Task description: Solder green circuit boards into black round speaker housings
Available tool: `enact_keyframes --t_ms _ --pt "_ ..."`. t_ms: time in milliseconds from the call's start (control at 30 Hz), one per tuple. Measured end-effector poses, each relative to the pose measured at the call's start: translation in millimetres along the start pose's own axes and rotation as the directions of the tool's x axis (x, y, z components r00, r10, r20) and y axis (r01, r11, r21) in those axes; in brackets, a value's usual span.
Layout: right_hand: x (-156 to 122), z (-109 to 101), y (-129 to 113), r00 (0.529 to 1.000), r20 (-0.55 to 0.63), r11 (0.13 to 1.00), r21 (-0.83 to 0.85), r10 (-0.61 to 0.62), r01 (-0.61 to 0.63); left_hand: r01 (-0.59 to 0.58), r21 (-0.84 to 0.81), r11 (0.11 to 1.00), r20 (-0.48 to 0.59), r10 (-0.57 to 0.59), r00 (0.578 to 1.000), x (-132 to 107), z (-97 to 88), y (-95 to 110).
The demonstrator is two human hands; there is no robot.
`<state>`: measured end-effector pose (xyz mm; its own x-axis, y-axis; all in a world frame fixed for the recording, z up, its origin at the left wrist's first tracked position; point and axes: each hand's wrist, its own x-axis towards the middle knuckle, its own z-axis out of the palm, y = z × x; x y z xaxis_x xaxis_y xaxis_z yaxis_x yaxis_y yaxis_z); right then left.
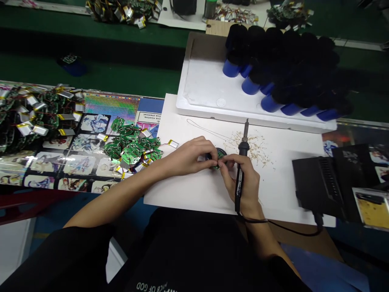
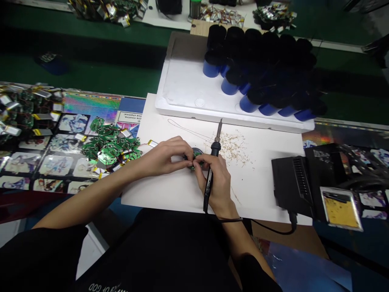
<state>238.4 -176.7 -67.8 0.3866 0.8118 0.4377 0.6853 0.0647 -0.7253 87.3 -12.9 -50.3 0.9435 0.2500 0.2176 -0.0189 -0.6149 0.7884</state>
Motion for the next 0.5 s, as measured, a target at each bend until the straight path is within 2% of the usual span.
enact_keyframes --t_ms 233,500 --pt "-4.0 -2.4 3.1 0.999 0.026 0.999 -0.008 -0.040 0.041 0.053 -0.110 0.993 0.032 -0.050 0.998 2.7 -2.8 1.9" --pt "-6.8 -16.3 19.1 0.980 0.099 0.984 0.046 -0.175 0.171 -0.008 -0.036 0.999 0.074 0.011 0.997 0.0 -3.2 3.7"
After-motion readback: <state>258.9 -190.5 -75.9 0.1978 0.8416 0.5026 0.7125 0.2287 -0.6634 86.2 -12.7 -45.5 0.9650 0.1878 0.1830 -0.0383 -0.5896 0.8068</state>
